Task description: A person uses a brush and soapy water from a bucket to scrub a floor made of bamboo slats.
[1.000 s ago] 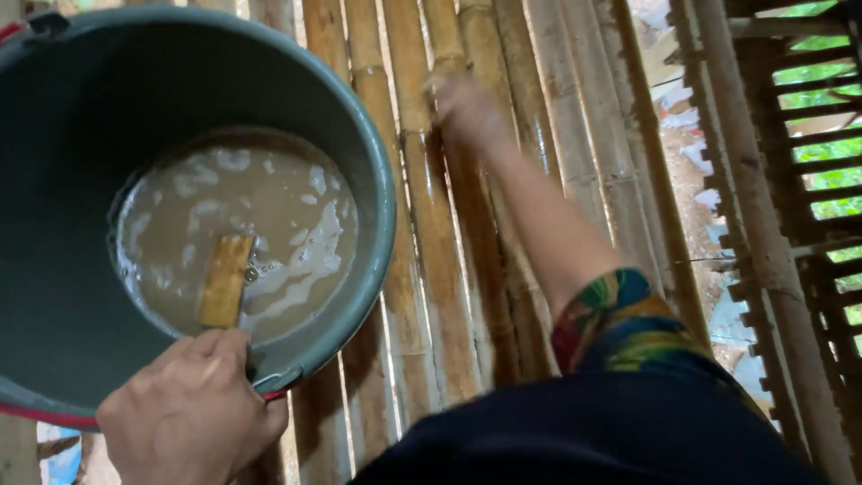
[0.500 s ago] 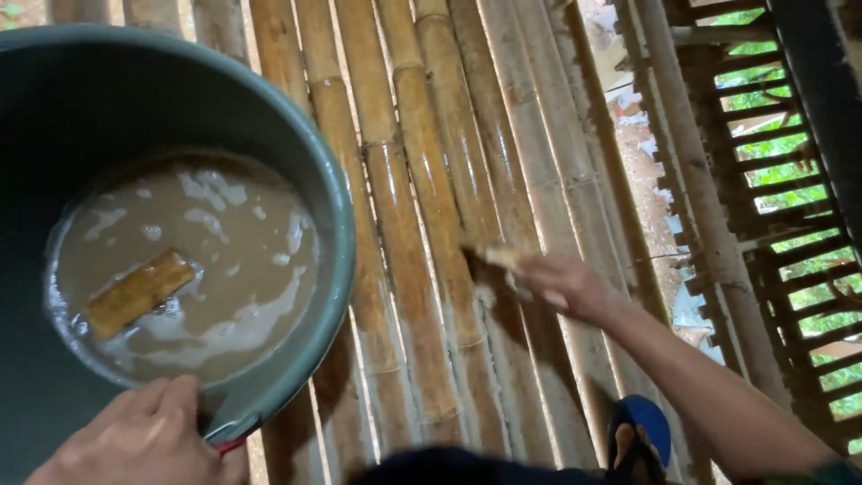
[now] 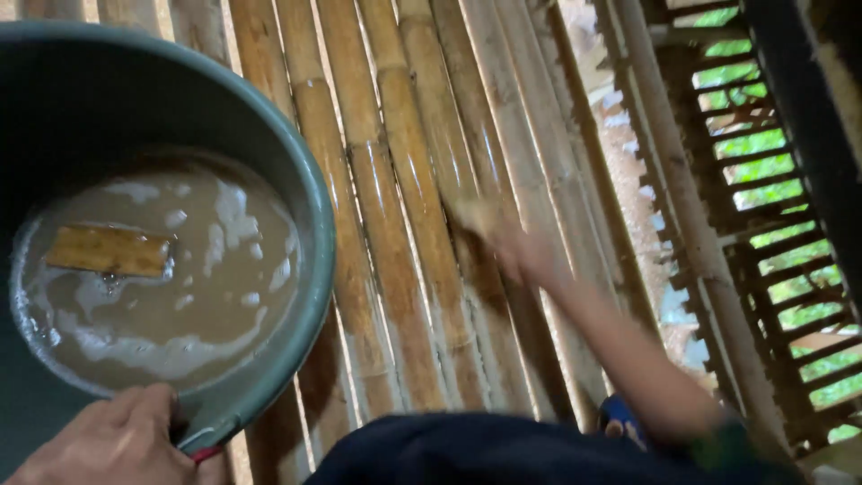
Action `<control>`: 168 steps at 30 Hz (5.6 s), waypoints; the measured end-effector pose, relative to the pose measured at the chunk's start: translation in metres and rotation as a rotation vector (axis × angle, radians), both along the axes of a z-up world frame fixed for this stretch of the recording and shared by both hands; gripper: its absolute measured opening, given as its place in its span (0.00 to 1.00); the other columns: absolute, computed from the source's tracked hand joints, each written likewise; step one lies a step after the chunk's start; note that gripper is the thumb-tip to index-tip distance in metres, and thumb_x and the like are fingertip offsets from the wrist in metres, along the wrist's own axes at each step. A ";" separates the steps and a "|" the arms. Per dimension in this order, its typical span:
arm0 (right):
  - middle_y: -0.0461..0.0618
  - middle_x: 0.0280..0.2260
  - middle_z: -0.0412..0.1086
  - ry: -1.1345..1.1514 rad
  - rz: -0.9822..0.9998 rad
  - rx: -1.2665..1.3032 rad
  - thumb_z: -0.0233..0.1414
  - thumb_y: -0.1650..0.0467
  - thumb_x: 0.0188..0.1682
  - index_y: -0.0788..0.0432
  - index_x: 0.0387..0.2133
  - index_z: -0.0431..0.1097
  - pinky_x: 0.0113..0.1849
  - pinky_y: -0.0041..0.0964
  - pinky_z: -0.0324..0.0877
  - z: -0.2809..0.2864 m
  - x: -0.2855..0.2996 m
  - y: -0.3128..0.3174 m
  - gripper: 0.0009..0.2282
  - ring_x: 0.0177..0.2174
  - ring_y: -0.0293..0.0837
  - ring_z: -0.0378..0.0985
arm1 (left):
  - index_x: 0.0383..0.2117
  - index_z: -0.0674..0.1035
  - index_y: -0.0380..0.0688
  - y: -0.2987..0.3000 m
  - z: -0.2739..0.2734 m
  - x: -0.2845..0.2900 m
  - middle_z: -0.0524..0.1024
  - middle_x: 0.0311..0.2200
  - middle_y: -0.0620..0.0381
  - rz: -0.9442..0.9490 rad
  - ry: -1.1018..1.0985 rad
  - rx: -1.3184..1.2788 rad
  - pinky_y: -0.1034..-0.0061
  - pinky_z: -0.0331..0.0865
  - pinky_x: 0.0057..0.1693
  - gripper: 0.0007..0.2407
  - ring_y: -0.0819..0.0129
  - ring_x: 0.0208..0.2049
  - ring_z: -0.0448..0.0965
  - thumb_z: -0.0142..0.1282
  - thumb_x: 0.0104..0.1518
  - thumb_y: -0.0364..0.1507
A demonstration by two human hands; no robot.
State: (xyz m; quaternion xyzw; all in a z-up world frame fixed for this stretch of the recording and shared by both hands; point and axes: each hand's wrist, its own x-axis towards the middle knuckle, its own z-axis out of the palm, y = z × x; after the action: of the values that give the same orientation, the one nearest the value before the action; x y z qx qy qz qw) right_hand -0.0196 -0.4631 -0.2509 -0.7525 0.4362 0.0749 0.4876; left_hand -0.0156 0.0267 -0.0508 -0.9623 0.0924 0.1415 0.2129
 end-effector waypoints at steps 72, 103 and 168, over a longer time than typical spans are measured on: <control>0.47 0.53 0.73 -0.728 0.748 -0.662 0.49 0.74 0.44 0.47 0.39 0.77 0.42 0.41 0.68 -0.048 0.255 0.004 0.13 0.46 0.54 0.76 | 0.24 0.76 0.68 -0.014 0.000 0.012 0.76 0.27 0.81 0.040 -0.075 0.042 0.80 0.69 0.33 0.08 0.83 0.36 0.79 0.52 0.43 0.48; 0.65 0.52 0.67 -0.593 1.637 -0.195 0.48 0.75 0.52 0.58 0.44 0.66 0.39 0.45 0.76 0.042 -0.019 0.158 0.08 0.51 0.60 0.72 | 0.27 0.77 0.60 -0.013 0.012 0.021 0.74 0.22 0.72 -0.078 -0.020 -0.149 0.77 0.71 0.27 0.09 0.74 0.24 0.75 0.50 0.48 0.44; 0.45 0.34 0.77 -0.725 1.531 0.087 0.45 0.78 0.42 0.52 0.29 0.77 0.40 0.38 0.73 0.027 0.092 -0.007 0.12 0.36 0.44 0.80 | 0.38 0.79 0.67 -0.026 0.027 0.023 0.79 0.38 0.74 0.114 0.099 -0.096 0.68 0.78 0.40 0.14 0.73 0.48 0.79 0.50 0.48 0.48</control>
State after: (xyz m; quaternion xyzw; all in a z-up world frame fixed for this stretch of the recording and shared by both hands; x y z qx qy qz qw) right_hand 0.0724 -0.4705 -0.2235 -0.7982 -0.3802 0.1552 0.4406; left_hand 0.0073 0.0006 -0.0239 -0.9670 0.0547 0.1963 0.1532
